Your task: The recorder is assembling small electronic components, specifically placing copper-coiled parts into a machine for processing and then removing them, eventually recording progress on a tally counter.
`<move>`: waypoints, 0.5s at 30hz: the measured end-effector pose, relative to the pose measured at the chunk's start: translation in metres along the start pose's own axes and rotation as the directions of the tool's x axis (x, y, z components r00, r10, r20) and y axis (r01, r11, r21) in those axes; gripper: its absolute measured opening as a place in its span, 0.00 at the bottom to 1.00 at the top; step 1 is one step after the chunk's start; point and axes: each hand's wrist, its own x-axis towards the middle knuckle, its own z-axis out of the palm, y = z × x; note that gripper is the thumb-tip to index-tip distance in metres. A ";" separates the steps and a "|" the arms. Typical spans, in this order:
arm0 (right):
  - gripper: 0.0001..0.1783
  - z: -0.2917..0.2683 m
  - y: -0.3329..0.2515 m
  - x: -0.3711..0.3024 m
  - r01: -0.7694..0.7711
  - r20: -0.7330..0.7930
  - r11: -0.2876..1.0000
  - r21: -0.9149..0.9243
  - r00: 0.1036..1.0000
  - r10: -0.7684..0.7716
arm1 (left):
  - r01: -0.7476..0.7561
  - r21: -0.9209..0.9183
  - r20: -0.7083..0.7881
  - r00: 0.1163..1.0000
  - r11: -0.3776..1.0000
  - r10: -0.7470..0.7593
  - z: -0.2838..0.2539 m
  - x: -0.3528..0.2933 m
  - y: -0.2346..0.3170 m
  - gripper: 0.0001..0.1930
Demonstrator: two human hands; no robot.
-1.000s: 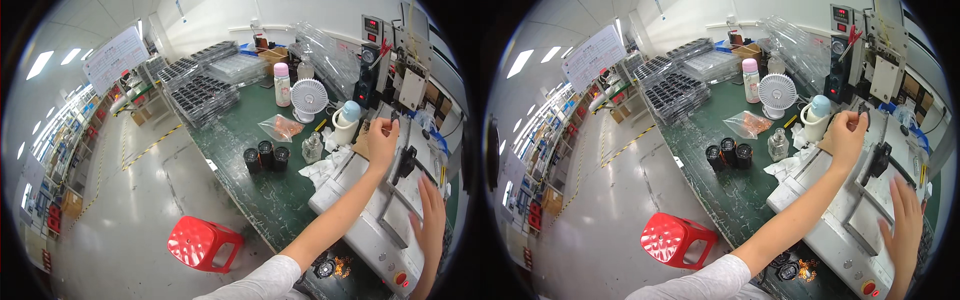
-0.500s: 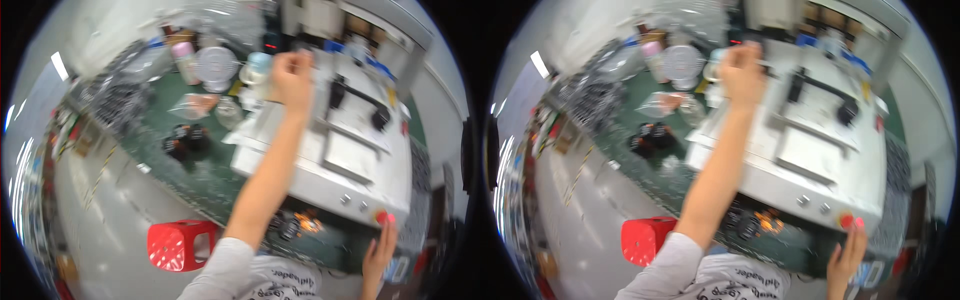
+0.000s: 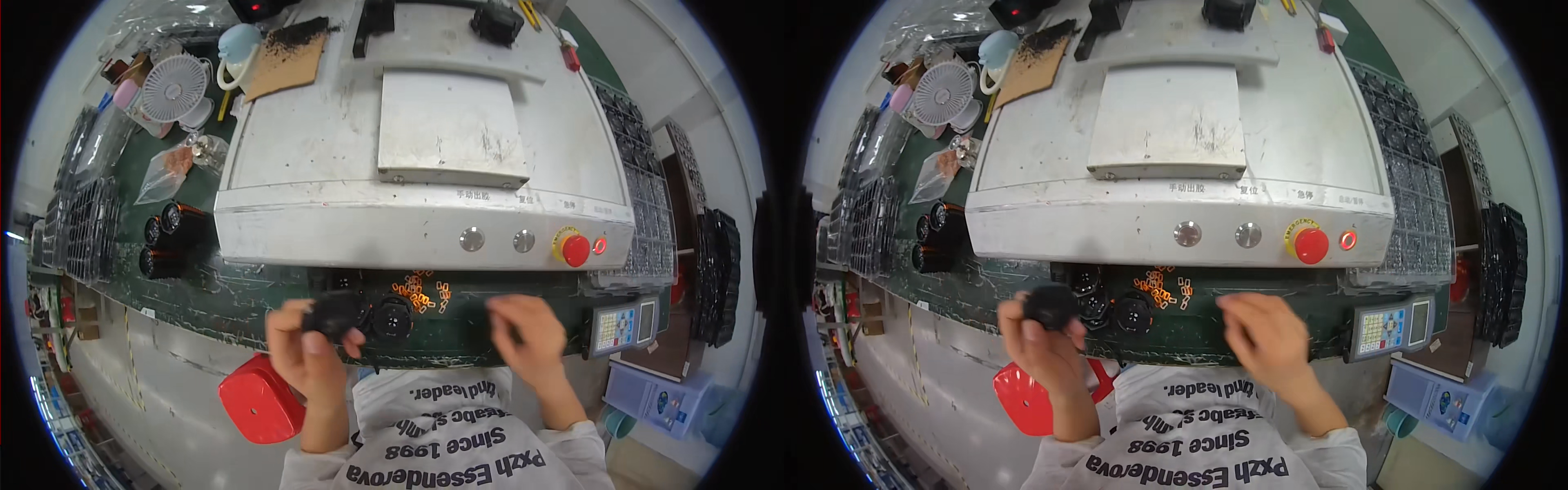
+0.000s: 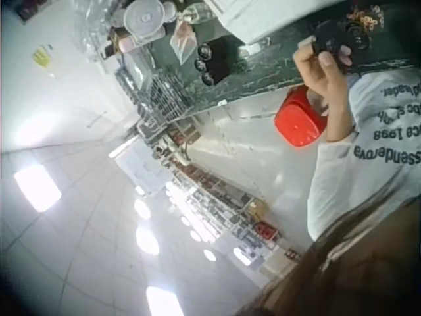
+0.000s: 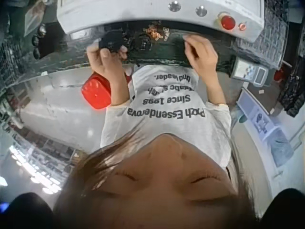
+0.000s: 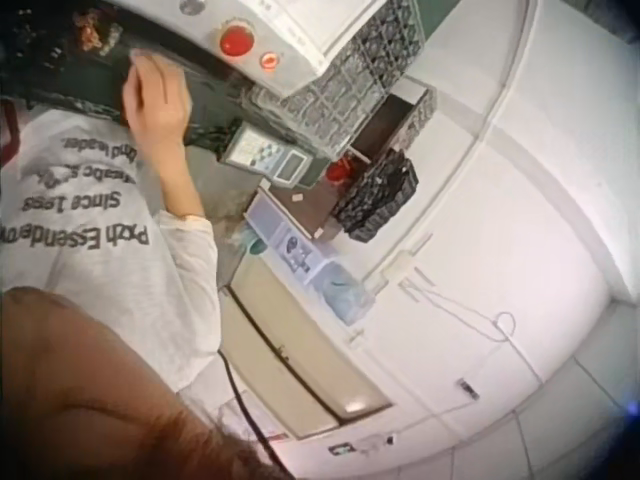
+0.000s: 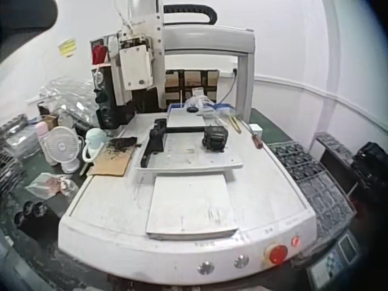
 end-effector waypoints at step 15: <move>0.11 0.050 -0.001 0.022 -0.147 0.300 0.987 -0.060 0.941 0.159 | 0.264 0.161 0.258 0.919 0.951 -0.299 -0.029 -0.057 -0.028 0.11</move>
